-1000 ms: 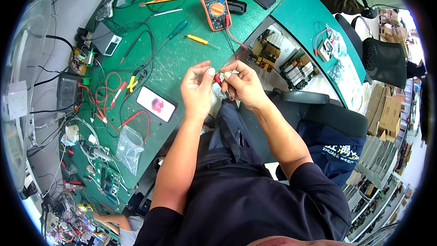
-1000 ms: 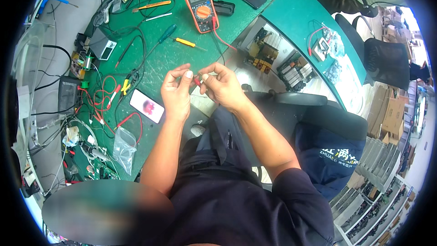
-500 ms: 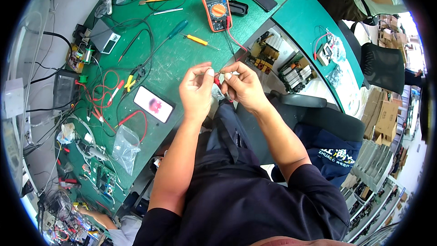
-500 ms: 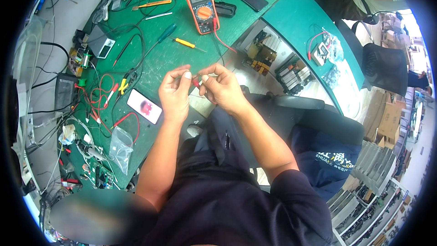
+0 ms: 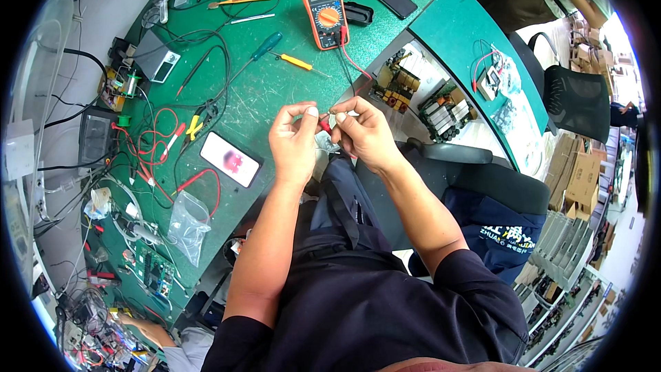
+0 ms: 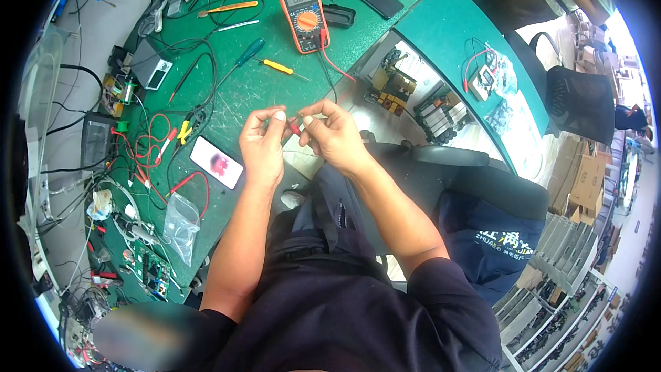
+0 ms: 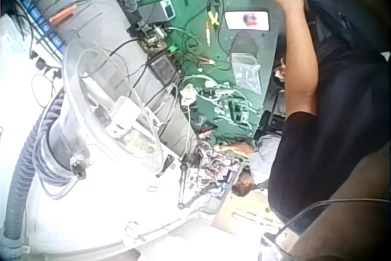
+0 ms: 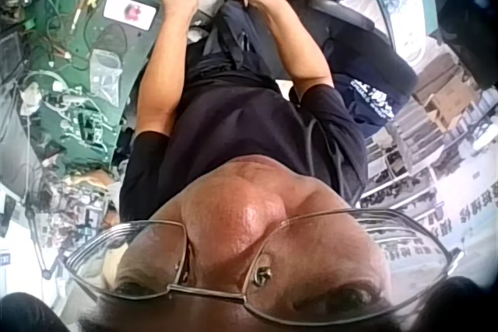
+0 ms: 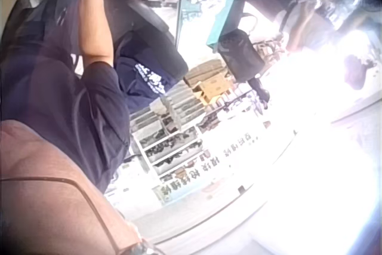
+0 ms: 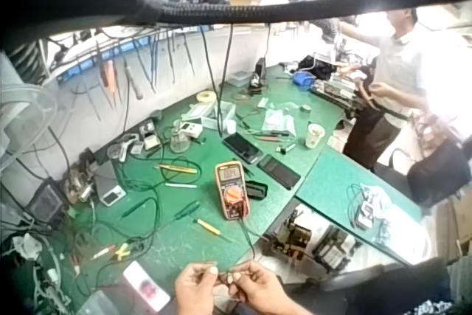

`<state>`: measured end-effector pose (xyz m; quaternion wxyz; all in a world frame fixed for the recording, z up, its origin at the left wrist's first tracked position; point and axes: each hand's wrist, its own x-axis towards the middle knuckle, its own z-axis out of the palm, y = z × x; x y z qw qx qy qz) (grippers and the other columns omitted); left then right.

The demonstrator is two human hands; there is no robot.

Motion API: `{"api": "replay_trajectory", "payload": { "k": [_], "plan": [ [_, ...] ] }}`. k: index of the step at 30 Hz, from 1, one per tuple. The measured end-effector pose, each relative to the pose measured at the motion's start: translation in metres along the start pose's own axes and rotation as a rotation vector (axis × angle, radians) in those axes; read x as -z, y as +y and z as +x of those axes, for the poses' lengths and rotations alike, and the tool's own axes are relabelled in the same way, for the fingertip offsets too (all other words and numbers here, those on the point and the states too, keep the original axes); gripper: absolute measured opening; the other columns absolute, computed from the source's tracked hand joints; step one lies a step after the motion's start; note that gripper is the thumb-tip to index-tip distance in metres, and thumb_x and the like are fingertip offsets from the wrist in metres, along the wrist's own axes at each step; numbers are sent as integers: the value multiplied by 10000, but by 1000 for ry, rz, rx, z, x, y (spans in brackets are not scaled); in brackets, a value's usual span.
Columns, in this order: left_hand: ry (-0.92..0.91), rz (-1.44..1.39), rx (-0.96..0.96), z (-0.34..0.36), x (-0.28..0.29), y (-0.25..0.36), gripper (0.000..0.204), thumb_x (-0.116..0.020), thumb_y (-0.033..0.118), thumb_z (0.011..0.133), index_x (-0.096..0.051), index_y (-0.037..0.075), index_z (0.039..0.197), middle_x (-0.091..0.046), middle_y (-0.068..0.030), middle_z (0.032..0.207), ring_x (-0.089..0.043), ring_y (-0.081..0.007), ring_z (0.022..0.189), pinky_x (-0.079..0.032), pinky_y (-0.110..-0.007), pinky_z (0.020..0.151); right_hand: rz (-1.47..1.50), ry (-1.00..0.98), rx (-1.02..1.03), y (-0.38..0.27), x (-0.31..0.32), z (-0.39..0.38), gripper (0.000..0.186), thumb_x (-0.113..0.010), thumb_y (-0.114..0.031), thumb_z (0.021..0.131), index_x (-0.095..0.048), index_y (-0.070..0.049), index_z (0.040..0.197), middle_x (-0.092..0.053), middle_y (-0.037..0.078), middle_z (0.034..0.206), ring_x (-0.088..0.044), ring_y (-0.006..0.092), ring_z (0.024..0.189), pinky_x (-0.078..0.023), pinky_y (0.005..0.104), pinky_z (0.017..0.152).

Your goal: The person removes electronic components from a plastic bag and uses a multimeter to test them on a workbench.

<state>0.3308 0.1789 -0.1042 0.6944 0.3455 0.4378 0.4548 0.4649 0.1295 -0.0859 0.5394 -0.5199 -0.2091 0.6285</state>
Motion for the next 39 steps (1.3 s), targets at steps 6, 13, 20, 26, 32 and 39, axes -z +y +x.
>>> {"api": "replay_trajectory", "payload": {
  "k": [6, 13, 20, 26, 32, 39],
  "plan": [
    [8, -3, 18, -1, 0, 0, 91, -613, 67, 930, -573, 6, 985, -598, -116, 1077, -652, -194, 870, -563, -308, 774, -30, 19, -15, 0, 1, 1, 134, -569, -158, 955, -564, -50, 1033, -633, 39, 673, -455, 49, 476, -337, 203, 435],
    [21, 2, 39, 1, -2, -1, 101, -610, 75, 934, -572, -3, 986, -600, -110, 1053, -644, -180, 845, -563, -312, 777, -15, 15, -12, 3, 3, 4, 128, -555, -151, 963, -560, -53, 1045, -633, 36, 679, -437, 32, 474, -314, 193, 427],
    [143, -131, 89, 5, 4, 2, 125, -606, 94, 939, -546, 5, 1004, -605, -102, 1010, -635, -208, 861, -548, -348, 809, -861, 72, 371, 10, 2, -1, 341, -680, -266, 883, -600, -7, 1090, -653, 120, 828, -602, 198, 656, -487, 338, 610],
    [165, -216, 101, 0, 16, 5, 158, -630, 120, 932, -545, 18, 1017, -617, -104, 1028, -636, -214, 875, -542, -352, 816, -982, -150, 146, 11, -10, -3, 230, -674, -205, 871, -619, 18, 869, -536, 108, 628, -484, 151, 548, -410, 338, 530],
    [438, -243, 55, -5, 71, 8, 112, -632, 110, 932, -581, 29, 990, -633, -61, 950, -609, -139, 789, -536, -276, 722, -986, -240, 68, 9, -29, 1, 250, -628, -237, 879, -603, 11, 898, -577, 196, 662, -580, 315, 607, -450, 408, 592],
    [566, -558, 51, 1, 119, 38, 108, -588, 159, 966, -575, 60, 1007, -604, -39, 964, -523, -88, 717, -469, -238, 655, -824, -320, 117, 37, -67, 28, 460, -695, -338, 841, -586, 29, 1098, -643, 200, 867, -629, 276, 780, -482, 389, 707]
  ]
}}
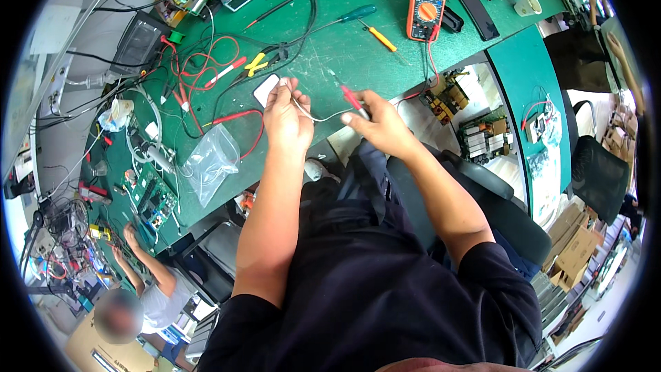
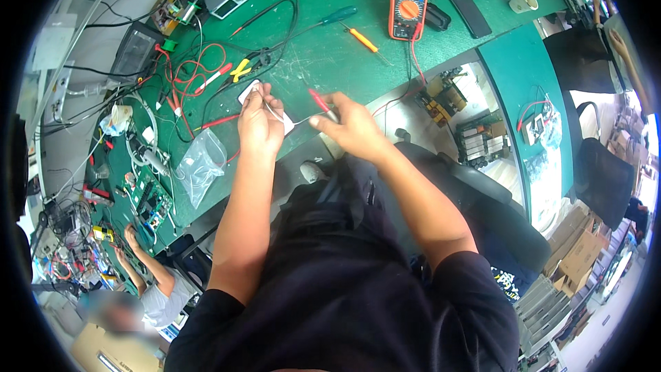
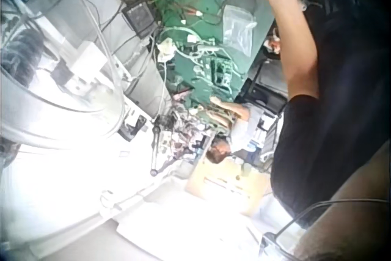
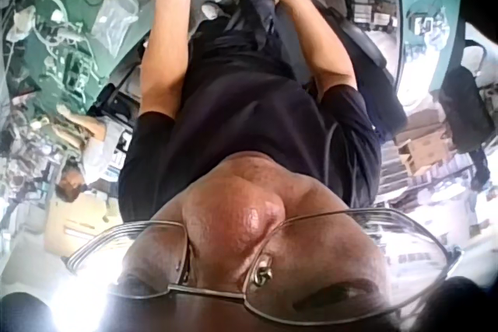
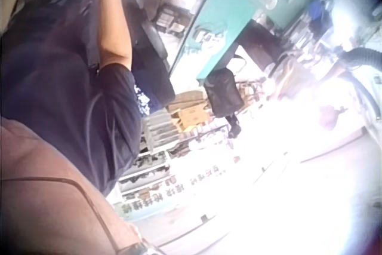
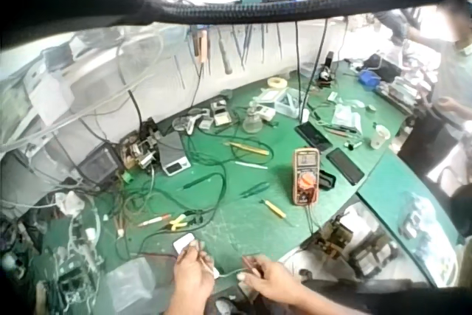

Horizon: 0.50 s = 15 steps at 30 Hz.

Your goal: The person removes electronic components from a plastic bag and uses a multimeter to test them on a workbench.

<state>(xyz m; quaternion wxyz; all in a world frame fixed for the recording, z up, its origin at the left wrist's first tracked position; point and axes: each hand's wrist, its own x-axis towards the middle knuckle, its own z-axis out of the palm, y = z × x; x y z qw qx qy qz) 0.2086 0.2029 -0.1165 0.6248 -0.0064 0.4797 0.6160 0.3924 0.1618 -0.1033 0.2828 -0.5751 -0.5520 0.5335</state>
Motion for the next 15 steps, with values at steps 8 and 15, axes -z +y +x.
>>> {"api": "replay_trajectory", "payload": {
  "k": [8, 15],
  "plan": [
    [-34, -4, -120, -1, 5, 26, 289, -638, 177, 933, -529, 7, 1140, -559, -129, 1162, -579, -190, 933, -501, -319, 823, -108, -68, 3, -9, -34, 27, 338, -687, -296, 839, -617, 35, 844, -563, 222, 664, -561, 345, 604, -450, 422, 604],
    [577, 1309, -215, -21, 79, -31, 1010, -831, 437, 703, -277, -51, 1392, -366, -239, 1352, -429, -391, 1212, -416, -481, 993, -16, 217, -66, 16, -18, 41, 247, -688, -227, 888, -629, 9, 843, -473, -14, 612, -401, 79, 589, -364, 294, 527]
  ]
}}
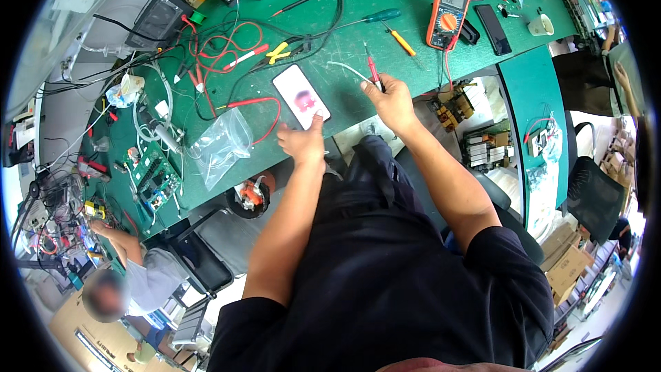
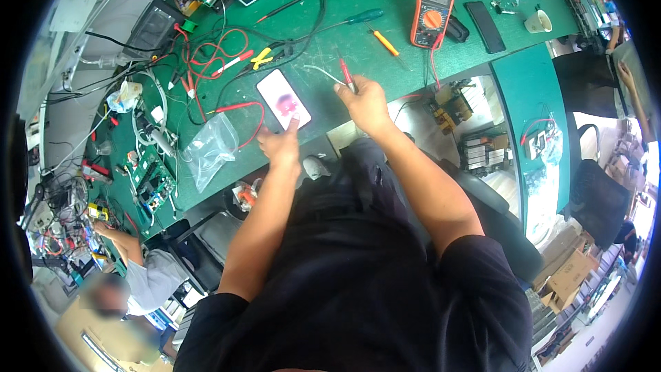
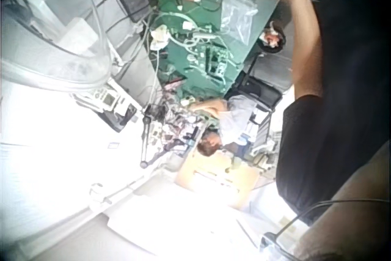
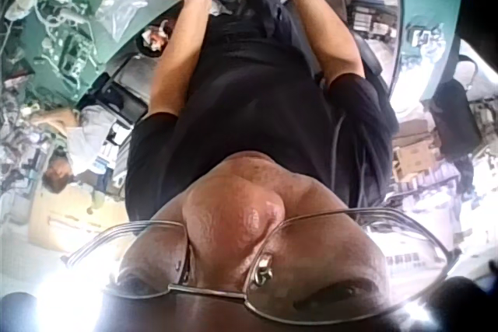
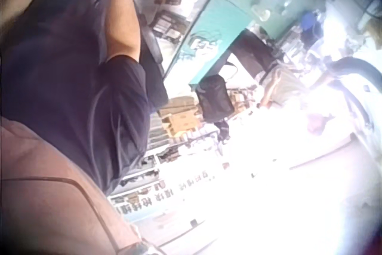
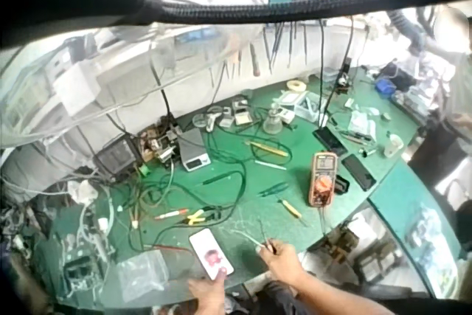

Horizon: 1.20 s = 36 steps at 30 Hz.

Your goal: The person removes electronic components from a plastic bag and uses a multimeter to test them on a workbench.

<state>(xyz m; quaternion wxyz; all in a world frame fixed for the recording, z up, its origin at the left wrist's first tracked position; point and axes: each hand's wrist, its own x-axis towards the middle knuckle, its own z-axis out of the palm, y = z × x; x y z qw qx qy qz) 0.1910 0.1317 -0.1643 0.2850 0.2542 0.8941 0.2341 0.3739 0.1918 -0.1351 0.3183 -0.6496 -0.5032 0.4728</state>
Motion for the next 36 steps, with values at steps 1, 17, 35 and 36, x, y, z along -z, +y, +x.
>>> {"api": "replay_trajectory", "payload": {
  "k": [1, 17, 35, 36],
  "plan": [
    [-9, 92, 56, -3, -7, 1, 1060, -835, 478, 669, -270, -51, 1392, -364, -235, 1348, -406, -382, 1236, -405, -483, 1004, 139, 44, 27, 9, -2, 2, 215, -678, -208, 901, -636, -11, 823, -471, -57, 623, -384, 61, 573, -339, 270, 504],
    [21, 475, 203, -9, -42, 33, 990, -829, 542, 641, -328, -16, 1287, -411, -174, 1255, -435, -327, 1184, -411, -477, 964, 297, 18, -179, -1, 33, 1, 257, -660, -230, 890, -611, -4, 780, -476, -15, 607, -418, 81, 581, -357, 309, 514],
    [-616, -541, 205, -26, 48, 23, 615, -789, 347, 752, -539, 52, 1230, -572, -10, 1101, -462, -135, 1046, -306, -366, 872, 585, 54, -289, -7, 17, -15, 191, -650, -214, 917, -584, -43, 861, -460, -45, 598, -377, 53, 479, -289, 248, 431],
    [-628, -565, 147, -32, 49, 24, 636, -792, 338, 751, -520, 47, 1246, -572, -15, 1095, -466, -135, 1042, -310, -360, 867, 580, 58, -294, -7, 18, -17, 207, -653, -219, 909, -600, -20, 888, -472, -39, 620, -390, 59, 509, -306, 253, 455]
  ]
}}
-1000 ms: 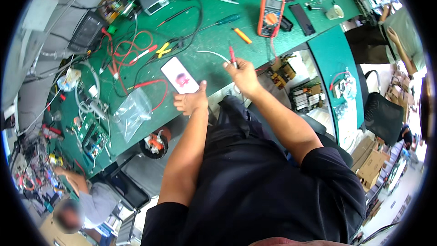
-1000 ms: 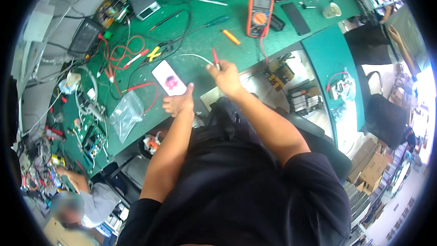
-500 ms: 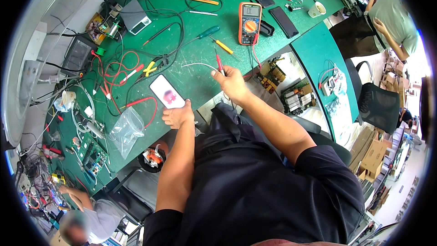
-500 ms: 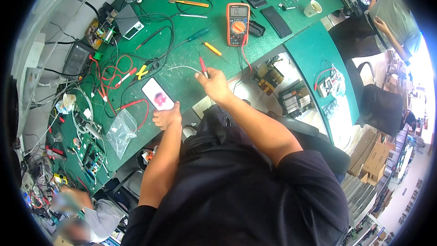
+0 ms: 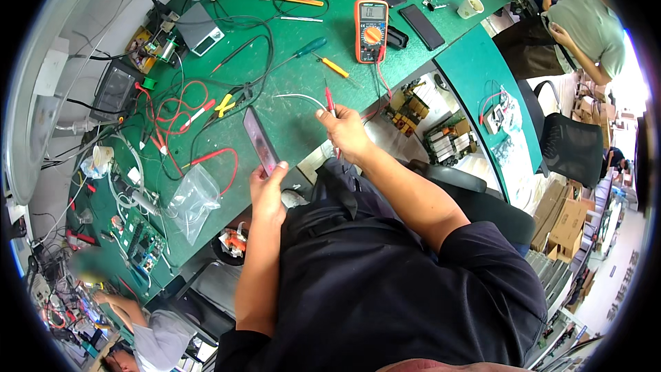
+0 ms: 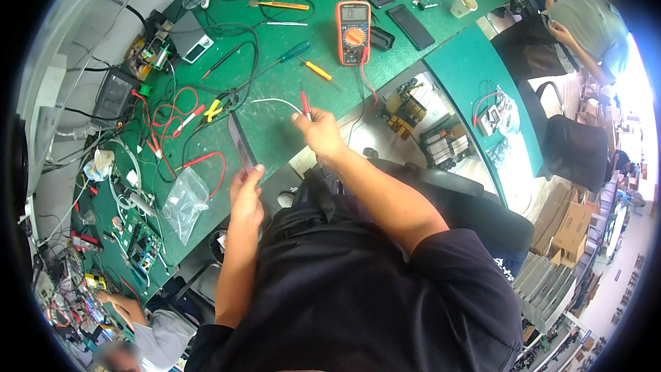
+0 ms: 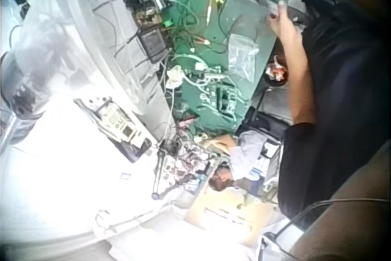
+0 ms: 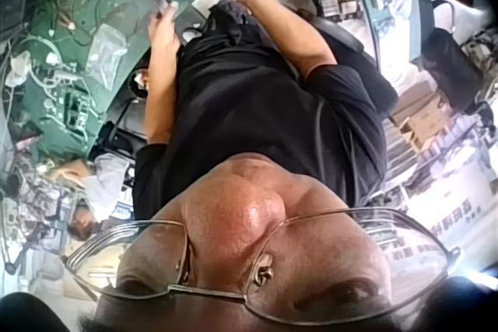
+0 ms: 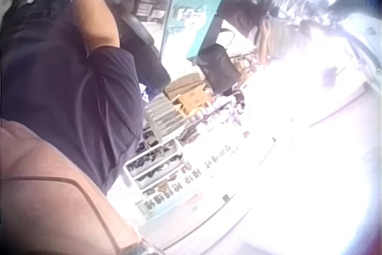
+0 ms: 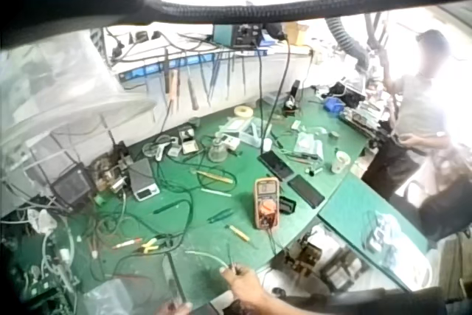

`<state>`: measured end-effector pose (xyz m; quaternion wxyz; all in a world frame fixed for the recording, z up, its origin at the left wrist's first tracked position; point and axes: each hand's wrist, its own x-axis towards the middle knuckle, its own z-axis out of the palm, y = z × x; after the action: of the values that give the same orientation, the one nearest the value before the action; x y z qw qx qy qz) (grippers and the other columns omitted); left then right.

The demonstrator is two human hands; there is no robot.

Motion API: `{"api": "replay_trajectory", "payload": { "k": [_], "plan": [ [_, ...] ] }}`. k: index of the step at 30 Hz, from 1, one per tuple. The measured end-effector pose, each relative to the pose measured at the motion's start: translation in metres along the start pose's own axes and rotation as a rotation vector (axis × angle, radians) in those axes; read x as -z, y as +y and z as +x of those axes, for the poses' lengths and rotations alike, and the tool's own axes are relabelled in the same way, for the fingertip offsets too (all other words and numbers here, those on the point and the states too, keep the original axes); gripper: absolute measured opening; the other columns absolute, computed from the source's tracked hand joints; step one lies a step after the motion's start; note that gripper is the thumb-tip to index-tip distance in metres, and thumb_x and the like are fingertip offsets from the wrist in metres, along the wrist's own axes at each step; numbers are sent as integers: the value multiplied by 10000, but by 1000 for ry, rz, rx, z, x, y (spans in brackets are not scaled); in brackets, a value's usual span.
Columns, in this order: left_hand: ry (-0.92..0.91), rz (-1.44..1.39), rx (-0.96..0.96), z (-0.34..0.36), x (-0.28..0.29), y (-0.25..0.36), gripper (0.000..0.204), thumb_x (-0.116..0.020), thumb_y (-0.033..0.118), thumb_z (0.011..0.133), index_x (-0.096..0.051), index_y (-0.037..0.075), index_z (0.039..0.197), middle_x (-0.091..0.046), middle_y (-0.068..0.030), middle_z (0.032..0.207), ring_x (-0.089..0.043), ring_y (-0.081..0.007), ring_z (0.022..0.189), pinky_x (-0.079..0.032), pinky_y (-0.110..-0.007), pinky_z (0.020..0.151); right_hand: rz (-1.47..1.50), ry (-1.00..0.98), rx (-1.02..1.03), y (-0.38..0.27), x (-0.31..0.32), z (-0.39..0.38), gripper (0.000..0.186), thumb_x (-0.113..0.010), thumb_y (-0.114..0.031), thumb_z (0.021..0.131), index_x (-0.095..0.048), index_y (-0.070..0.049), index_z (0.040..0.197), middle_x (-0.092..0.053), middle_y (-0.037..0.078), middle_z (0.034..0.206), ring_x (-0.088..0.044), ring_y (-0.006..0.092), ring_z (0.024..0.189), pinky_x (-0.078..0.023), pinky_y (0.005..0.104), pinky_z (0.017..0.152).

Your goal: The person removes electronic components from a plastic bag and uses a multimeter to test them on a workbench.

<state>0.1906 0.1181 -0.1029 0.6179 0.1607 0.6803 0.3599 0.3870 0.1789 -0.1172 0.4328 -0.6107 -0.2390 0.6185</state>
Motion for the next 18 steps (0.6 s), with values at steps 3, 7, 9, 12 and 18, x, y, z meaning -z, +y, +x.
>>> {"api": "replay_trajectory", "payload": {
  "k": [3, 7, 9, 12, 18],
  "plan": [
    [-54, -29, -123, -11, -5, 5, 726, -798, 230, 759, -403, 3, 1325, -570, -55, 1070, -513, -141, 971, -380, -323, 824, -3, 16, -12, 0, 0, -5, 247, -656, -236, 903, -615, 5, 937, -487, -32, 640, -405, 62, 526, -319, 254, 464],
    [-112, 27, -247, -32, -2, 11, 601, -762, 42, 773, -395, -42, 1242, -566, -73, 997, -569, -126, 863, -491, -269, 794, 104, 45, -74, 5, -1, -10, 207, -655, -240, 910, -604, -39, 894, -449, -49, 583, -379, 60, 464, -293, 239, 425],
    [-203, 109, -313, -52, 0, 17, 674, -786, 91, 748, -375, -25, 1270, -537, -78, 1055, -554, -141, 923, -477, -294, 831, 122, 54, -92, -4, -7, -20, 198, -648, -248, 914, -611, -58, 872, -451, -50, 577, -374, 65, 459, -303, 233, 431],
    [-415, 262, -429, -92, 4, 37, 807, -827, 199, 706, -343, -13, 1316, -475, -97, 1161, -508, -167, 1021, -438, -353, 904, 227, -12, -43, 2, -5, -16, 188, -642, -249, 916, -626, -63, 900, -462, -38, 600, -376, 64, 461, -312, 228, 431],
    [-845, 387, -704, -167, -4, 90, 909, -827, 201, 623, -303, -16, 1333, -378, -192, 1241, -393, -330, 1184, -362, -427, 989, 121, 3, -20, -7, -22, -21, 226, -650, -272, 921, -593, -56, 951, -466, -39, 655, -425, 64, 534, -334, 212, 446]
  ]
}}
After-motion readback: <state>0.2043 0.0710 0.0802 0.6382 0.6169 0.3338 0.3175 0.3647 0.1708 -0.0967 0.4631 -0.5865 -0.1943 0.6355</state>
